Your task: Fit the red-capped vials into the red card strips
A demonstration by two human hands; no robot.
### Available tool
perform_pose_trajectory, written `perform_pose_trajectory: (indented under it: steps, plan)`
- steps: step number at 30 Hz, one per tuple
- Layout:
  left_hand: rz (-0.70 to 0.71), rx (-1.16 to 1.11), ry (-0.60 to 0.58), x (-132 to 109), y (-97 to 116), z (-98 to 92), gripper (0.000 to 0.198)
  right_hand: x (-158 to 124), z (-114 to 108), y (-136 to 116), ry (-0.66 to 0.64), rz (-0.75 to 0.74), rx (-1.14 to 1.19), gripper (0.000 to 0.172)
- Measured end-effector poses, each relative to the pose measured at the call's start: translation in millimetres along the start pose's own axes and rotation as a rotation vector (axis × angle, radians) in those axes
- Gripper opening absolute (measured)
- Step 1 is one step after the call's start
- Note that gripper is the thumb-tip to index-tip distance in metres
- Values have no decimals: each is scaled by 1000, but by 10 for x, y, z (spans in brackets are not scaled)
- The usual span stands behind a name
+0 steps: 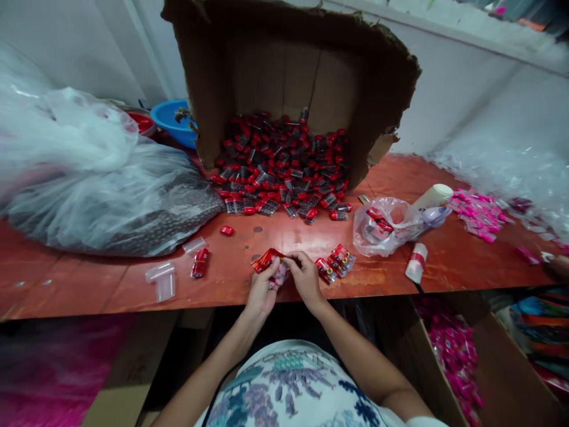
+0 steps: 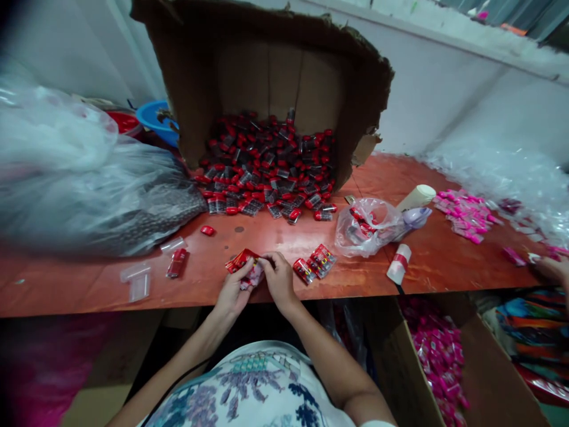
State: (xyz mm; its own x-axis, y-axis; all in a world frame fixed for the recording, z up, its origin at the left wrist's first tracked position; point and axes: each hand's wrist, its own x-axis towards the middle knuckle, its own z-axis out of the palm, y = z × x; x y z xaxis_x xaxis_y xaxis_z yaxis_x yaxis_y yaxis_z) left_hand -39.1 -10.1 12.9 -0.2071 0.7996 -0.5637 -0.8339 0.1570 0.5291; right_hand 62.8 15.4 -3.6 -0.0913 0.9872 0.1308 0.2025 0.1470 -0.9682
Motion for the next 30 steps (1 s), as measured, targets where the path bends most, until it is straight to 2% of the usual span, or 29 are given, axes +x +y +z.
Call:
perform_pose_trajectory:
  steps: [4,12,16,18,20,24,25,27,30]
  plan:
    - [0,39,-19,55,-7,-63,20,1,-8,-20,-72,16,-40,15]
    - [5,11,-55,138,63,-122,20,140,-22,-103,-87,-219,-362,16]
    - [-28,20,-3,140,145,-104,14,260,-16,-78,-184,-286,-386,19]
    - [-23,21,31,153,175,-111,12,389,-53,-40,-256,-320,-394,20]
    - [-2,13,51,173,201,-128,12,598,-132,17,-270,-339,-458,24]
    - [14,3,67,187,250,-153,10,1137,-343,182,-56,-317,-827,39]
    - [10,-4,73,181,261,-150,9,1246,-381,221,-59,-294,-921,42]
    - [1,-28,79,162,281,-137,10,1368,-415,273,-118,-255,-1062,44]
    - [-23,-62,81,142,302,-125,14,1270,-362,261,-290,-266,-1163,39]
